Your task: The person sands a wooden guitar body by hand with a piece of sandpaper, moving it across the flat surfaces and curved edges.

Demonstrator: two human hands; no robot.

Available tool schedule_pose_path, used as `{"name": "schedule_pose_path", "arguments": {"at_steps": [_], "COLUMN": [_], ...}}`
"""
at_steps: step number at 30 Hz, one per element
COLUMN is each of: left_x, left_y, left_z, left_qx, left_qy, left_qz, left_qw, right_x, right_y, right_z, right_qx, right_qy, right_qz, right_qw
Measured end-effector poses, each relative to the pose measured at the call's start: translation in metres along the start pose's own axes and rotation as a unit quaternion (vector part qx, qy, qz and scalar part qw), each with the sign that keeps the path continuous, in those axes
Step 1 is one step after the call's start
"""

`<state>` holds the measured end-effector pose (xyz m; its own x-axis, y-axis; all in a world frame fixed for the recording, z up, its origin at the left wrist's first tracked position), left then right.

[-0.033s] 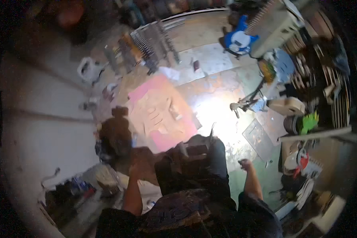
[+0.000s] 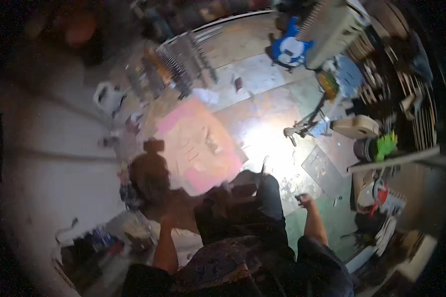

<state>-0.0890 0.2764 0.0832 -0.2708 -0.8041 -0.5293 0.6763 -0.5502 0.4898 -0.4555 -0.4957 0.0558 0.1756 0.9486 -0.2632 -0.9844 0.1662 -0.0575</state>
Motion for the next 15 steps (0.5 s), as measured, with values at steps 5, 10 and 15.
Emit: {"name": "schedule_pose_path", "arguments": {"at_steps": [5, 10, 15], "left_x": [0.046, 0.130, 0.393], "left_y": [0.019, 0.162, 0.370], "left_z": [0.079, 0.118, 0.145], "left_qx": [-0.195, -0.123, 0.266], "left_qy": [-0.139, -0.092, -0.322], "left_qz": [-0.009, -0.153, -0.186], "left_qw": [0.971, 0.976, 0.889], "right_x": [-0.108, -0.096, -0.033], "right_y": [-0.041, 0.034, 0.301], "right_z": [-0.022, -0.018, -0.026], "right_qx": [-0.193, -0.046, 0.025], "right_qy": [0.191, 0.113, 0.375], "right_qz": [-0.080, -0.348, -0.233], "right_qw": [0.959, 0.929, 0.897]}}
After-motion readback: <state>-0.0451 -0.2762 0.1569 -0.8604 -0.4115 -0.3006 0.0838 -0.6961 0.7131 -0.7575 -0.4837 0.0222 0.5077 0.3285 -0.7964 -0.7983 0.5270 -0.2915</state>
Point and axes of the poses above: each hand's wrist, its own z-axis away from the middle knuckle, its own x-axis out of the palm, y = z × x, the point moved 6 cm from there along -z, towards the middle knuckle, and after that the axes turned 10 degrees about x, right-handed, at the moved point
